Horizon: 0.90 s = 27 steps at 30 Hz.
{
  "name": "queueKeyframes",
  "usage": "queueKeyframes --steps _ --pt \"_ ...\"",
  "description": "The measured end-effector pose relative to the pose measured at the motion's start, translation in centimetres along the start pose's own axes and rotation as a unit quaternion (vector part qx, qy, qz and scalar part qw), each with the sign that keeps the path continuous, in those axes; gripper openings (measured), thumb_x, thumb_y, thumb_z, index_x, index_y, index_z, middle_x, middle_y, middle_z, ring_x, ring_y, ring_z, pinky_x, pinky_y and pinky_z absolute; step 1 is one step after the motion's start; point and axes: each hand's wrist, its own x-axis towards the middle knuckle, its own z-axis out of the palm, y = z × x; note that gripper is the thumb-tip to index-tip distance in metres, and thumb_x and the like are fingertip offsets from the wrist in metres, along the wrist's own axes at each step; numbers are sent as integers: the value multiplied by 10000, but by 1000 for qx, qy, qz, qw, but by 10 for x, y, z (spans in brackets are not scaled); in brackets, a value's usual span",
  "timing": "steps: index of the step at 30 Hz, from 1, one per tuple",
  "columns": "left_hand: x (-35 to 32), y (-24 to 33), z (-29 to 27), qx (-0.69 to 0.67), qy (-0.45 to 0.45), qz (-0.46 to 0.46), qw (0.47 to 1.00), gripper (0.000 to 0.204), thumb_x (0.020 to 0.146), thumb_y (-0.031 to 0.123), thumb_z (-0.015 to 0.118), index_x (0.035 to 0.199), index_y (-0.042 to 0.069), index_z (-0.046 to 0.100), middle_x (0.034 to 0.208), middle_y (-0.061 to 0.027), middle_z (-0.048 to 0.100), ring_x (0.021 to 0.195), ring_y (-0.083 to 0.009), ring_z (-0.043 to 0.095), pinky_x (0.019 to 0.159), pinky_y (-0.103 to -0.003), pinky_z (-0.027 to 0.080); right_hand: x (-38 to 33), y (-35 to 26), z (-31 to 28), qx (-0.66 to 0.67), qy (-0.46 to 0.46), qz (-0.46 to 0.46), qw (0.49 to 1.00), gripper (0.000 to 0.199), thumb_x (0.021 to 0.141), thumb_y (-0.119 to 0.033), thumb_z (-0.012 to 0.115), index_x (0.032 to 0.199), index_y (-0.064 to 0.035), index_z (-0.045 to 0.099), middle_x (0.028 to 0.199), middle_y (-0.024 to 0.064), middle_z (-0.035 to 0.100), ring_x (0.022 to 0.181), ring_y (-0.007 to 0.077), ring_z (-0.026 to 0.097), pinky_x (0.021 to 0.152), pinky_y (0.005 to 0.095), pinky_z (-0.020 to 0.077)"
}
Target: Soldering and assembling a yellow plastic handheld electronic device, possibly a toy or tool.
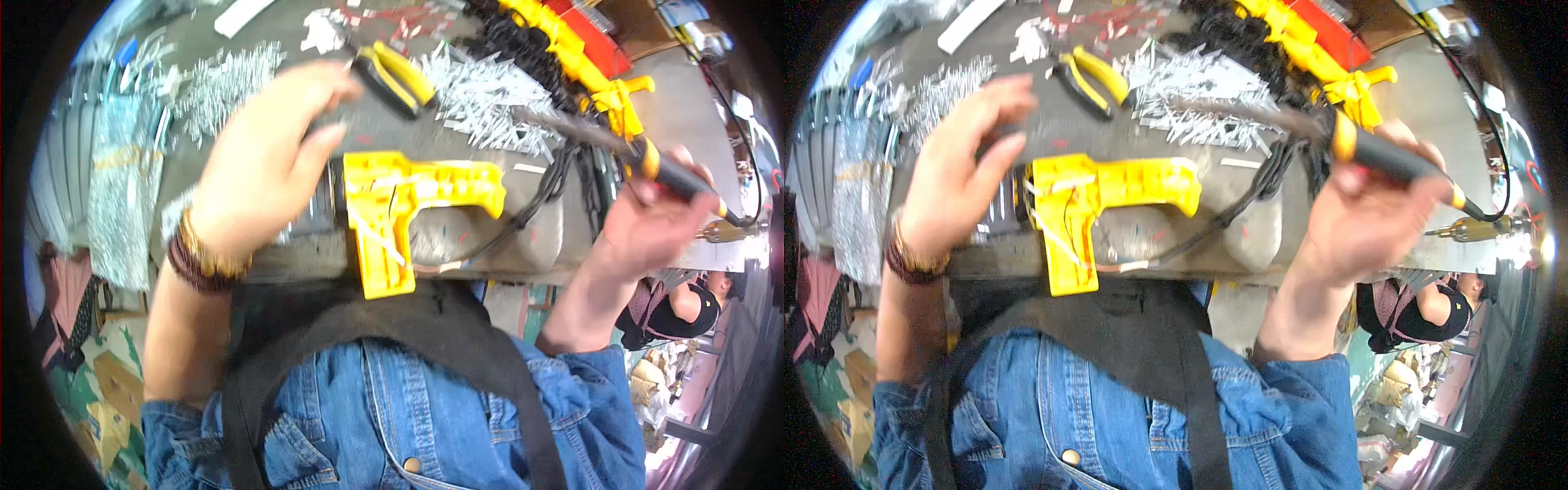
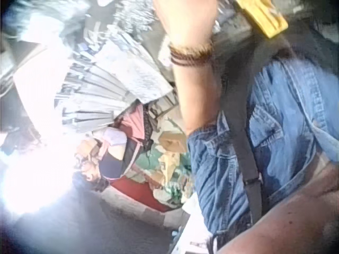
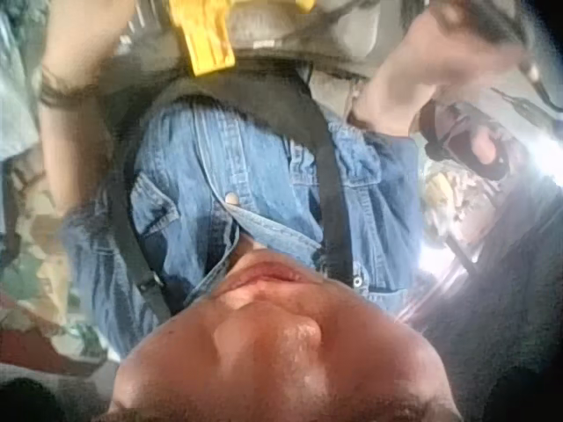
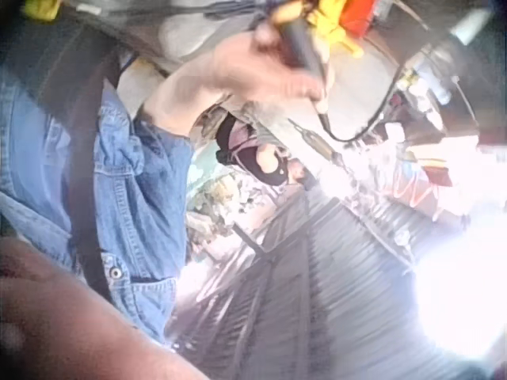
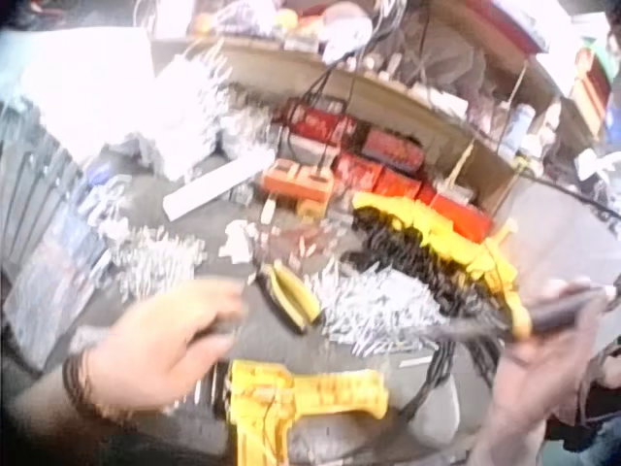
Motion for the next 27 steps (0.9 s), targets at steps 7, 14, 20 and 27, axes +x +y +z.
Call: queueKeyframes --steps 7,14,20,27 --pt "-18 16 -12 -35 70 -16 997 169 841 -15 620 1005 -1 659 1069 -171 686 996 -318 657 870 -371 515 115 111 17 -277 -110 -90 950 295 996 -211 620 1198 -21 520 1029 120 664 876 188 679 831 313 552" --pt "-26 29 -13 -63 77 22 995 158 796 -52 641 939 9 665 992 -168 695 902 -327 674 795 -397 526 178 196 10 -408 -110 -38 905 276 969 -193 642 1211 -87 563 990 125 692 926 208 687 812 305 533" --pt "-21 38 -7 -65 -22 81 994 212 713 -20 678 917 38 676 1109 -132 660 1038 -337 612 875 -426 464 184 187 -21 -647 -239 139 710 442 897 -235 668 1324 -152 595 1136 210 684 1052 372 654 899 414 516" --pt "-22 42 1 -9 -81 111 991 294 680 42 687 968 101 703 1291 -129 589 1206 -358 529 969 -483 413 34 32 31 -334 -395 318 794 201 846 -249 757 879 -52 735 796 40 678 763 119 641 670 274 496"
